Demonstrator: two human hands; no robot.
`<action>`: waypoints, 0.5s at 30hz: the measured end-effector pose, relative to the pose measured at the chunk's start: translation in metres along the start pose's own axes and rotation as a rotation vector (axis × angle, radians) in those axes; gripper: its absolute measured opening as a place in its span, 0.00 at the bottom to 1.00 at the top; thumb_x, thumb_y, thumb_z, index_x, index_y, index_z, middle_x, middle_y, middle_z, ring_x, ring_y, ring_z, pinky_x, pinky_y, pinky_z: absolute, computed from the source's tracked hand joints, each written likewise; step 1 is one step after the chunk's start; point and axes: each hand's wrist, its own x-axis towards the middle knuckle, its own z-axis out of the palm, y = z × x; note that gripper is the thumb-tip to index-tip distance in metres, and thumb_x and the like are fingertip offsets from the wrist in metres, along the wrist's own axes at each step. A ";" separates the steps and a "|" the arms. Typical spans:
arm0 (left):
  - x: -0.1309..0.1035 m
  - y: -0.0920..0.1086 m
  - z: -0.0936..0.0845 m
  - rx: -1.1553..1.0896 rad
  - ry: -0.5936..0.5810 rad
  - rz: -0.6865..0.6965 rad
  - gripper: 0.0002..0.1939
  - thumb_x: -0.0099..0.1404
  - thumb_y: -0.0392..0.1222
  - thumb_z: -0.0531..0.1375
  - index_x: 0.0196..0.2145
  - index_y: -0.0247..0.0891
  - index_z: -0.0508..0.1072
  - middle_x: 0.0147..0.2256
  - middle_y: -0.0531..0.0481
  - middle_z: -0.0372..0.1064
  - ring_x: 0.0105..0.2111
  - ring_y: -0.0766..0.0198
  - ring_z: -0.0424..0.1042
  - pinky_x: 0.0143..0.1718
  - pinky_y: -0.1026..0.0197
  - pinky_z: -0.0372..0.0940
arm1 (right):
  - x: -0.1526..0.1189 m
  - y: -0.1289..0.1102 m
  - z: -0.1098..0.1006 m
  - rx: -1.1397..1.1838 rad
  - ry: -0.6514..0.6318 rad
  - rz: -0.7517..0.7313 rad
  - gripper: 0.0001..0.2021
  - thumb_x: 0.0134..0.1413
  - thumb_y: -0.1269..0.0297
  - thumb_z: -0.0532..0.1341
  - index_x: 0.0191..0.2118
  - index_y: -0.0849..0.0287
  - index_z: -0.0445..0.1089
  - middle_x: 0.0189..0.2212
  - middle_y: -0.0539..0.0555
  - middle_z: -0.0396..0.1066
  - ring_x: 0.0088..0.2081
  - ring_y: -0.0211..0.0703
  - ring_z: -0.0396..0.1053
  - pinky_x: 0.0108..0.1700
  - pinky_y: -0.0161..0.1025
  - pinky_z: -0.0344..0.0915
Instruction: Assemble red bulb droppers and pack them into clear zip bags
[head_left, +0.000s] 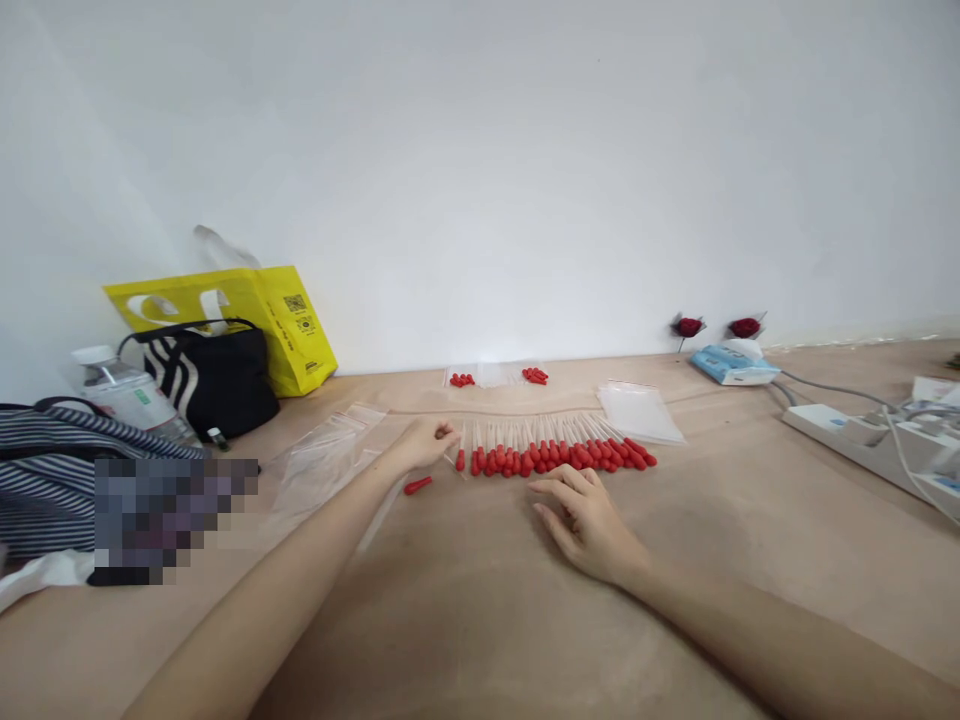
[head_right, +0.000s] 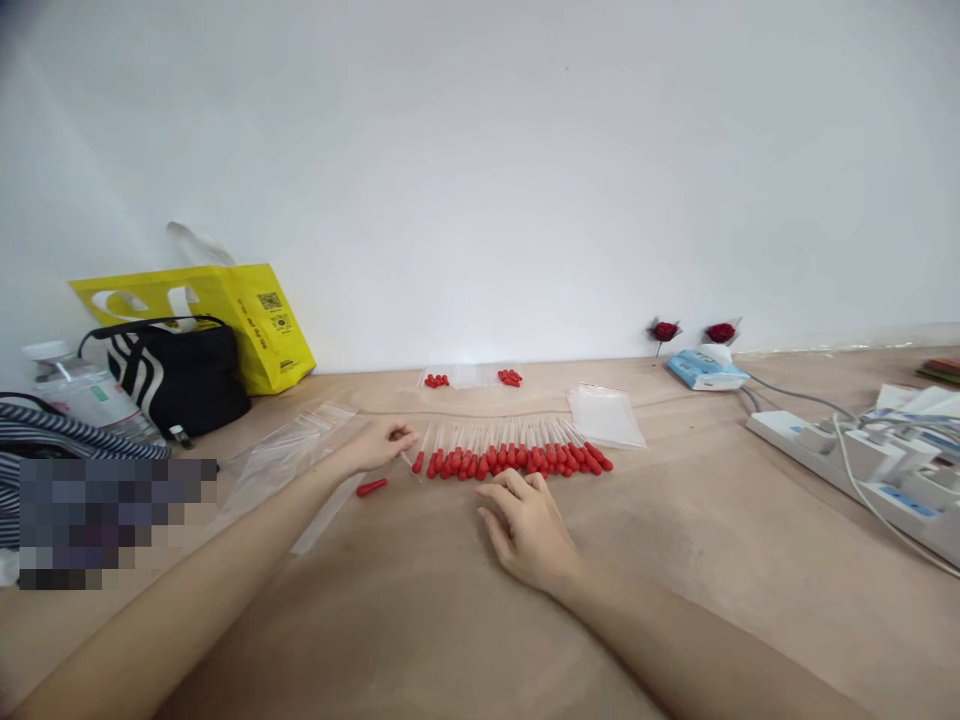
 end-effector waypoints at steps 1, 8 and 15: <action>-0.005 -0.003 -0.008 0.025 0.001 0.038 0.09 0.55 0.40 0.54 0.21 0.35 0.68 0.19 0.55 0.65 0.22 0.66 0.66 0.25 0.67 0.59 | 0.000 -0.001 0.000 -0.011 -0.003 -0.005 0.10 0.52 0.72 0.53 0.40 0.58 0.65 0.33 0.54 0.67 0.32 0.38 0.62 0.35 0.38 0.53; -0.036 -0.030 -0.020 0.200 0.015 0.277 0.11 0.58 0.38 0.52 0.36 0.36 0.72 0.35 0.47 0.66 0.36 0.61 0.66 0.39 0.61 0.59 | 0.007 -0.011 0.010 -0.072 -0.006 -0.105 0.08 0.51 0.72 0.52 0.32 0.58 0.68 0.24 0.51 0.65 0.27 0.37 0.58 0.34 0.39 0.47; -0.011 -0.032 -0.014 0.451 -0.060 0.522 0.10 0.57 0.30 0.52 0.33 0.37 0.71 0.37 0.48 0.65 0.35 0.62 0.65 0.38 0.62 0.58 | 0.008 -0.011 0.011 -0.075 -0.011 -0.103 0.09 0.52 0.71 0.51 0.31 0.59 0.69 0.23 0.51 0.64 0.27 0.37 0.56 0.33 0.38 0.47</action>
